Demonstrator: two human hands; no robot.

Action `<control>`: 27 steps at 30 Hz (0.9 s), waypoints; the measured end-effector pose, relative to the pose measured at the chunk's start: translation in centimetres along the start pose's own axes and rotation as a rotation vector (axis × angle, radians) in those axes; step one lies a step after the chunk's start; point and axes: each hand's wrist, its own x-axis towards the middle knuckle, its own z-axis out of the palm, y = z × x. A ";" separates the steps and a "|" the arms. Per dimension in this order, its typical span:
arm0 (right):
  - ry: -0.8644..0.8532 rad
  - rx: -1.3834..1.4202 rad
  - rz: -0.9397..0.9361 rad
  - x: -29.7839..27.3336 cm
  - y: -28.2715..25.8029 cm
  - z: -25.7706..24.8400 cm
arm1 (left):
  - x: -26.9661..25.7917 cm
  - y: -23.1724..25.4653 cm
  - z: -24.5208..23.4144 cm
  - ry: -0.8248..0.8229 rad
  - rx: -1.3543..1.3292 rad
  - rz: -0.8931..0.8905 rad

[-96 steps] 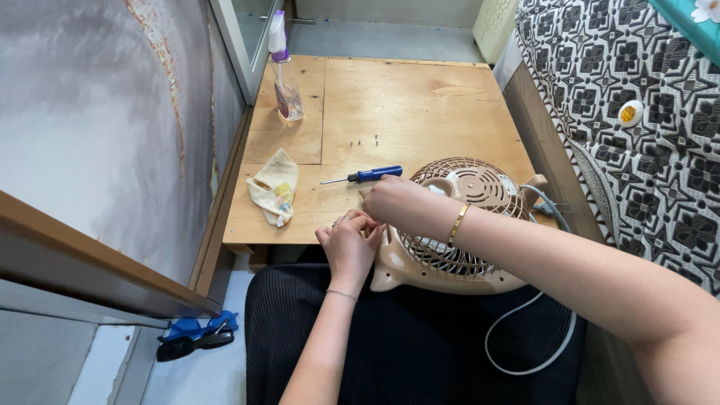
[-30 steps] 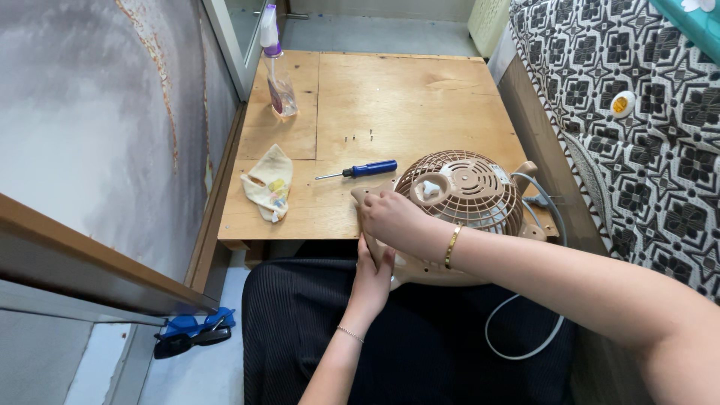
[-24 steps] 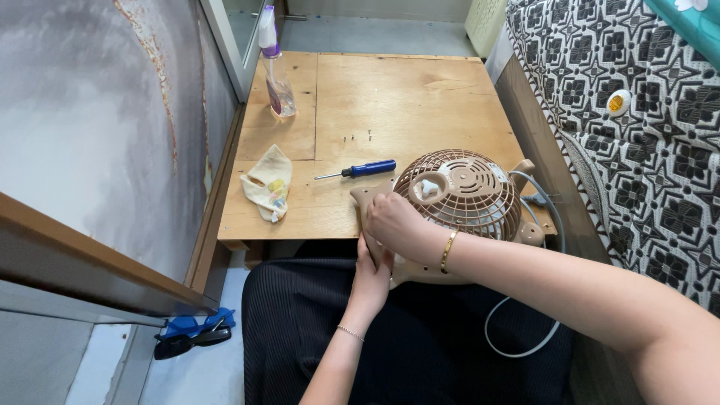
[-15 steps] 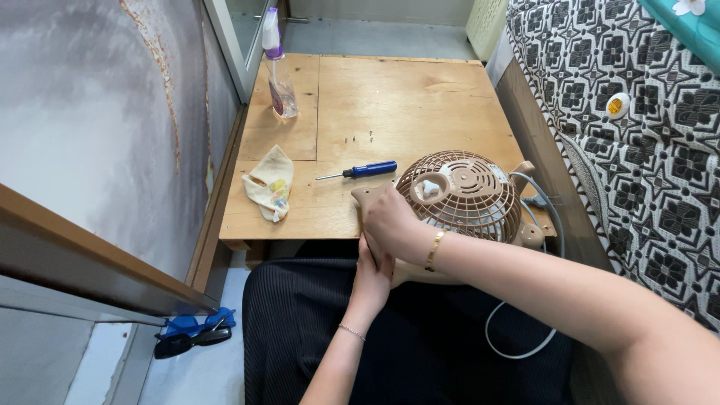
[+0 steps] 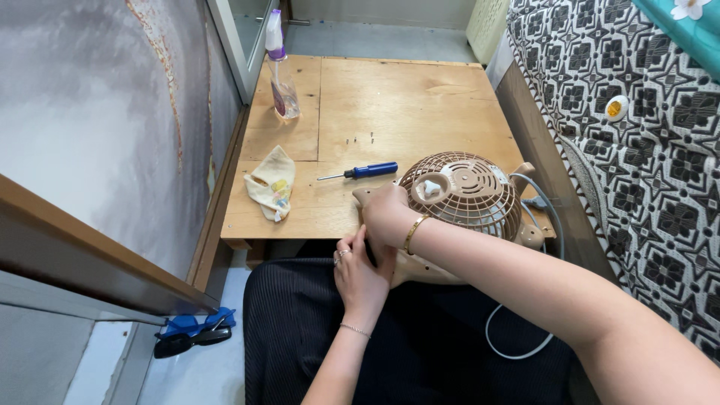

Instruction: The person disassembles a small beige electric fan by removing screws from the front grille and base, then reassembles it by replacing the screws and securing the components. The fan is handled on the lap throughout the process.

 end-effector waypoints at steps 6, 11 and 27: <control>0.043 -0.048 -0.002 1.4 0.1 1.8 | 2.4 -0.5 1.2 0.080 -0.025 -0.037; 0.289 -0.121 -0.117 1.0 0.3 2.9 | 3.8 -1.8 2.1 0.096 -0.099 -0.017; 0.469 0.259 -0.438 -1.4 5.1 1.8 | 4.9 -2.2 2.2 0.063 -0.153 0.166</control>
